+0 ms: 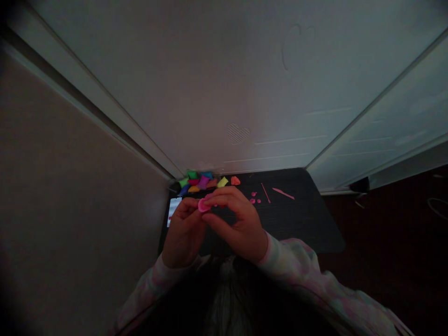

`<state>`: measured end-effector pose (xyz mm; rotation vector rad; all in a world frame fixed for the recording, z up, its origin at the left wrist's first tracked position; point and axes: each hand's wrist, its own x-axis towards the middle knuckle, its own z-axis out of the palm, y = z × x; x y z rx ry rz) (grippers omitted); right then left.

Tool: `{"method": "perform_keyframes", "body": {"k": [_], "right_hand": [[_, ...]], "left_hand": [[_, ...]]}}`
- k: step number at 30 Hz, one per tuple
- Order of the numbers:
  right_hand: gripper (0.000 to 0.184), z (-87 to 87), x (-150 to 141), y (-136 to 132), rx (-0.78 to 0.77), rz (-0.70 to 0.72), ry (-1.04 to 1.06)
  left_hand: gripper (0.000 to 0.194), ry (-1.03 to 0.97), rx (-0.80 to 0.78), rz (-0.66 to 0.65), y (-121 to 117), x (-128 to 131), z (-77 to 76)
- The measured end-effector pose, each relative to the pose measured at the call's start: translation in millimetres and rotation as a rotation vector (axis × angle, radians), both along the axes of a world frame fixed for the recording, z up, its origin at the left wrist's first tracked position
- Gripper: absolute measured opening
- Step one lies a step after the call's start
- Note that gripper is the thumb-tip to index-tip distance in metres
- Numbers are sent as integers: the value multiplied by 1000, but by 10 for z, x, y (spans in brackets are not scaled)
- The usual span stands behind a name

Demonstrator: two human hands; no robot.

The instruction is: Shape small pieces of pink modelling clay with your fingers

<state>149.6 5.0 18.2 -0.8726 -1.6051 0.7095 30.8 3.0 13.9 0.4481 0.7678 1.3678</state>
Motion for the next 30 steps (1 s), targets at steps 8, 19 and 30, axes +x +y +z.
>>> {"method": "perform_keyframes", "body": {"k": [8,19,30], "right_hand": [[13,-31,-33,5,-17,-73,2],[29,-20,-44,-44,78,-40,-121],[10,148,-22,0,-327,154,167]], "left_hand": [[18,108,49,55,-10,20,0],[18,44,-44,44,13,-24,7],[18,76,47,-96,22,-168,116]]}}
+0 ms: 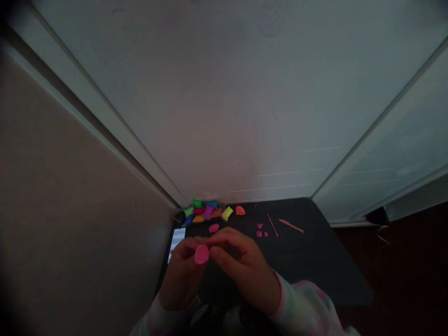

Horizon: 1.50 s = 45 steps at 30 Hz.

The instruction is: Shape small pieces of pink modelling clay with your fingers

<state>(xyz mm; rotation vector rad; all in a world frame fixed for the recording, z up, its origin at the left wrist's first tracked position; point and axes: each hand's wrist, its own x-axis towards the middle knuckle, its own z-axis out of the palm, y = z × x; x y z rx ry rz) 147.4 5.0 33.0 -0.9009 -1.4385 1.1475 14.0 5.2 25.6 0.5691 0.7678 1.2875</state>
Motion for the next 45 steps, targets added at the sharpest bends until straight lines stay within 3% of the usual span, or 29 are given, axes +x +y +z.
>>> {"method": "perform_keyframes", "body": {"k": [10,13,15,17,21,24,32,45], "right_hand": [[11,50,-4,-8,-323,156,255],[14,35,0,-1,-412,151,337],[16,26,-8,7,-492,107,402],[18,13,-25,17,-581,64,496],[18,-40,-78,29,-704,76,729],[17,-75,-119,25,-741,122,806],[16,-99,-149,1,-744,125,790],[18,-111,-149,-24,-720,159,705]], "left_hand": [[19,0,17,-148,0,-20,-15],[15,136,19,-121,-3,-33,-19],[8,339,78,-87,-2,-55,-17],[9,608,255,-35,0,-81,0],[22,1120,821,191,0,-97,60],[19,1327,1005,342,0,-76,71],[14,1380,1064,414,-14,-72,24],[13,1161,743,218,-59,-85,48]]}}
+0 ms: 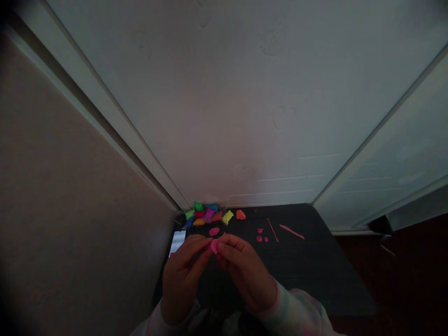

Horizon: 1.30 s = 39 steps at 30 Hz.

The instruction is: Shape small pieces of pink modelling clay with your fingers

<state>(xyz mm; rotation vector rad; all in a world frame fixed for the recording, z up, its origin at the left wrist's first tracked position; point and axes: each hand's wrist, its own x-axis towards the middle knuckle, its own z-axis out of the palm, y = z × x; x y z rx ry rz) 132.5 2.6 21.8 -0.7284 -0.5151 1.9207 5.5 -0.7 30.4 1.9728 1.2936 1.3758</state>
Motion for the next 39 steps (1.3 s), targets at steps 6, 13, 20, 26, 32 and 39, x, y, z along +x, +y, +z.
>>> {"method": "perform_keyframes", "body": {"k": [6,13,20,26,32,39], "right_hand": [[17,1,-1,4,-28,1,-10],[24,-40,21,-1,33,-29,-90],[23,-68,79,37,157,-76,-272],[14,-30,140,85,293,-23,-416],[14,-78,129,87,263,-21,-340],[15,-25,105,87,253,-25,-297]], "left_hand": [[12,-40,-61,-28,19,-8,4],[11,-261,-403,9,6,14,-20],[11,-274,-457,-34,25,22,-42],[7,-212,-334,-11,24,38,-49],[9,-96,-152,-3,-2,21,-40],[8,-82,-103,34,4,2,-67]]}}
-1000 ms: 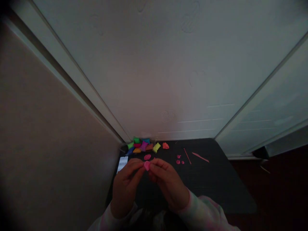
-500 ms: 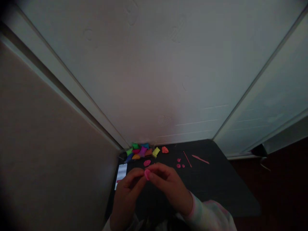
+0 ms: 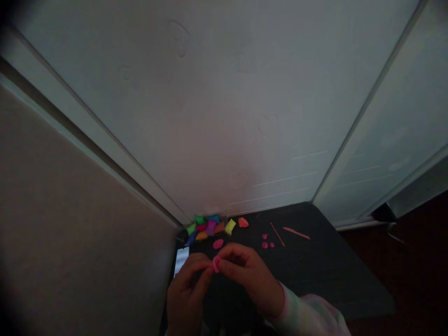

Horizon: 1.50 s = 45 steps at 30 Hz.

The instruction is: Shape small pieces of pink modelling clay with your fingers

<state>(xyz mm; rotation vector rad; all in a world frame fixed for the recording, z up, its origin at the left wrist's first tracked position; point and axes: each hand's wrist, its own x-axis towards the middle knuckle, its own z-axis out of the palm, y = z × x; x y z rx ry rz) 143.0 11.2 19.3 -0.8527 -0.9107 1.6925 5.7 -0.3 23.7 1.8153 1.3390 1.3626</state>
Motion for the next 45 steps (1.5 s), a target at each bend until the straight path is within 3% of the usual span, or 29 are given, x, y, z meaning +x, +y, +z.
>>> {"method": "perform_keyframes", "body": {"k": [6,11,14,19,22,36,45], "right_hand": [[16,-2,-10,-22,-69,-24,60],[19,-16,-9,-41,-70,-65,62],[20,-2,-15,-44,-140,-72,102],[19,-8,-57,-57,-238,-48,227],[17,-30,-78,-69,-248,-52,259],[16,-17,-80,-111,-221,-10,154],[17,13,-103,-104,-242,6,197]], "left_hand": [[13,17,-62,-30,-1,-1,-10],[18,38,-5,-30,-12,28,23],[17,81,113,-1,-18,21,14],[14,304,453,153,-31,1,-44],[15,401,544,168,-44,0,-45],[16,458,579,129,-84,-55,14],[16,426,590,179,-78,-43,-9]]}}
